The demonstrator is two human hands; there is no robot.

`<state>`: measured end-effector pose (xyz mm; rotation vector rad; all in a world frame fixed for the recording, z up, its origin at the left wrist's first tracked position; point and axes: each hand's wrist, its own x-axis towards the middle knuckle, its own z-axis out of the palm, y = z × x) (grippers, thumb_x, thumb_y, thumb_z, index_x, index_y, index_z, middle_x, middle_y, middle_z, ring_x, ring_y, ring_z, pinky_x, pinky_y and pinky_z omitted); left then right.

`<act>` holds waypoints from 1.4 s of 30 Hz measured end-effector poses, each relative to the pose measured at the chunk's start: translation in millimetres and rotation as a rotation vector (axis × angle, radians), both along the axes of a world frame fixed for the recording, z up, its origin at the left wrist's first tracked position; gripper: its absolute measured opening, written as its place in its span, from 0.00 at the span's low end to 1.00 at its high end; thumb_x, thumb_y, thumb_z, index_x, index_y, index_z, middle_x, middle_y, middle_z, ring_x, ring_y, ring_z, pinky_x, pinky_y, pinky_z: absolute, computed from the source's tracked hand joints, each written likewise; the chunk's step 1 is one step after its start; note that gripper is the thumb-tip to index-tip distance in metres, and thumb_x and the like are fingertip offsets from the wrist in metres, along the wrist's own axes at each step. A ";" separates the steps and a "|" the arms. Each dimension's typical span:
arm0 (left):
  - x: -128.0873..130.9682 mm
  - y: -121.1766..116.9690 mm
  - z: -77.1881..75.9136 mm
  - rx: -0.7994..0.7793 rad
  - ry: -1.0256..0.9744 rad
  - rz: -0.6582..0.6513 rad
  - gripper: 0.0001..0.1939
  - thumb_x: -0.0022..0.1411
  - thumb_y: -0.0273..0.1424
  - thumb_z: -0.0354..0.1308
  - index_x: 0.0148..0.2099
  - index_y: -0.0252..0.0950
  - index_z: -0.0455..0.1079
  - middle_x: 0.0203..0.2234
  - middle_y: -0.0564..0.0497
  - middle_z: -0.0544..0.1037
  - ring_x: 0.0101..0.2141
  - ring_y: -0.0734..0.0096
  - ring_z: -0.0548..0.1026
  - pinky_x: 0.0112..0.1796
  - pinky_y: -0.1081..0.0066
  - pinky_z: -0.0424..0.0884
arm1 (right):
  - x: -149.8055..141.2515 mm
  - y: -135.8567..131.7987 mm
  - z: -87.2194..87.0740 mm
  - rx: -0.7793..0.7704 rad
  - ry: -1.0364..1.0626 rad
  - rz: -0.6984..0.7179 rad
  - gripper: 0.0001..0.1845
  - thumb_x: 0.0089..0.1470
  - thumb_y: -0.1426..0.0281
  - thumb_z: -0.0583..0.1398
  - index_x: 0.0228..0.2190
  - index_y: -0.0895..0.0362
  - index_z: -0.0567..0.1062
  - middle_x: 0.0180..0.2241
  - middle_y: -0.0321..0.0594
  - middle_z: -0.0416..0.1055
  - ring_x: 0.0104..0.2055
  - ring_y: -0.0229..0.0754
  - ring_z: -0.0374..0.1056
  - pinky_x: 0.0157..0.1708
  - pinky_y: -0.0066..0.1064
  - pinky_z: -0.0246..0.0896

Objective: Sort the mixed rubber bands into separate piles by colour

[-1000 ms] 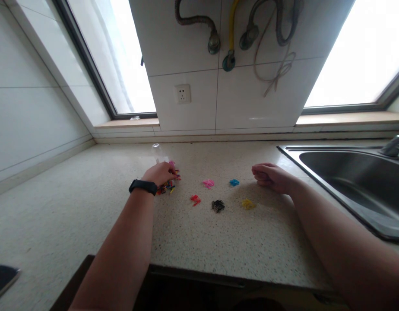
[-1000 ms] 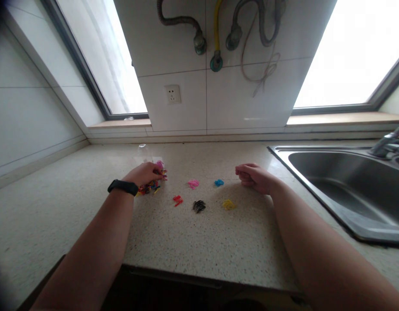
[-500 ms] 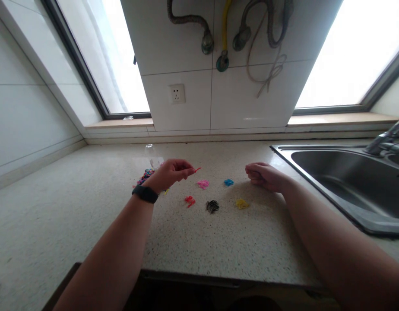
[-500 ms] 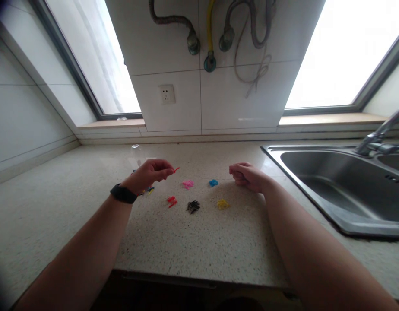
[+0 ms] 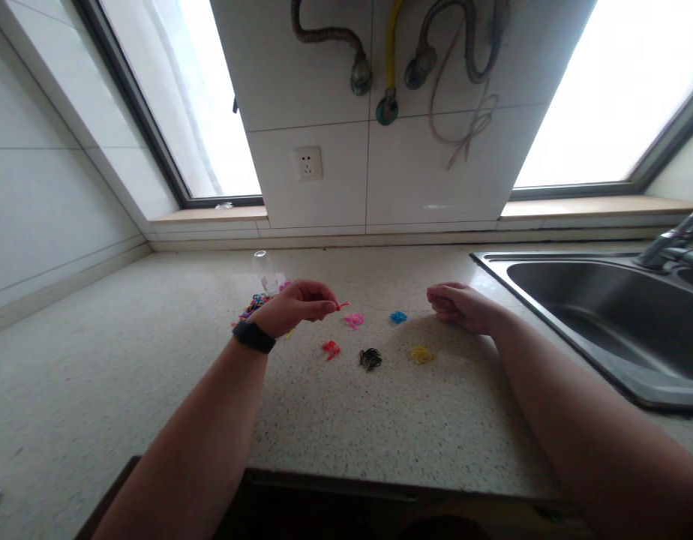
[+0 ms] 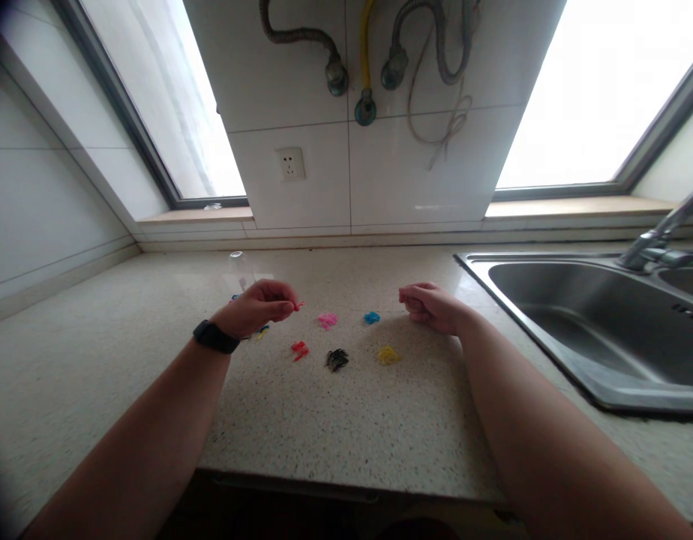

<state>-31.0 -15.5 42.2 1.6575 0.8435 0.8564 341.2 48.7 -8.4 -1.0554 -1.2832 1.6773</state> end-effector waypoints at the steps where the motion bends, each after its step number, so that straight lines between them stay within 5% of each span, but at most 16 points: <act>1: -0.3 0.1 -0.3 -0.003 -0.018 0.004 0.15 0.51 0.41 0.68 0.34 0.34 0.75 0.22 0.55 0.71 0.22 0.81 0.63 0.23 0.77 0.58 | 0.0 -0.2 0.2 -0.002 0.000 -0.003 0.16 0.48 0.63 0.68 0.24 0.57 0.69 0.18 0.27 0.49 0.19 0.29 0.41 0.15 0.24 0.38; 11: -2.5 -2.2 1.5 0.026 -0.112 -0.026 0.14 0.47 0.37 0.72 0.31 0.33 0.75 0.21 0.56 0.71 0.22 0.82 0.63 0.23 0.78 0.57 | -1.8 -1.6 1.8 -0.003 -0.026 -0.012 0.16 0.47 0.63 0.69 0.24 0.58 0.69 0.18 0.27 0.51 0.19 0.28 0.43 0.15 0.25 0.38; 18: -7.0 -0.4 1.3 0.031 -0.023 -0.047 0.17 0.44 0.40 0.73 0.29 0.34 0.73 0.23 0.53 0.74 0.25 0.79 0.68 0.28 0.76 0.66 | -1.4 -0.5 -0.4 0.014 -0.016 0.005 0.16 0.48 0.63 0.69 0.24 0.57 0.68 0.19 0.28 0.51 0.20 0.29 0.43 0.15 0.25 0.38; 30: -13.4 -2.5 13.0 0.048 0.290 -0.243 0.09 0.54 0.34 0.68 0.34 0.34 0.77 0.27 0.52 0.79 0.28 0.77 0.73 0.31 0.75 0.68 | -2.1 -0.9 0.3 0.018 -0.017 -0.009 0.18 0.47 0.63 0.69 0.24 0.56 0.66 0.20 0.29 0.53 0.20 0.29 0.44 0.15 0.25 0.37; 42: -19.0 11.3 -12.3 -0.027 0.696 -0.246 0.11 0.50 0.37 0.68 0.35 0.37 0.80 0.30 0.50 0.82 0.30 0.69 0.75 0.33 0.72 0.67 | -4.8 -2.5 2.0 0.033 -0.028 -0.029 0.18 0.46 0.63 0.70 0.24 0.57 0.67 0.21 0.30 0.54 0.20 0.29 0.45 0.15 0.25 0.39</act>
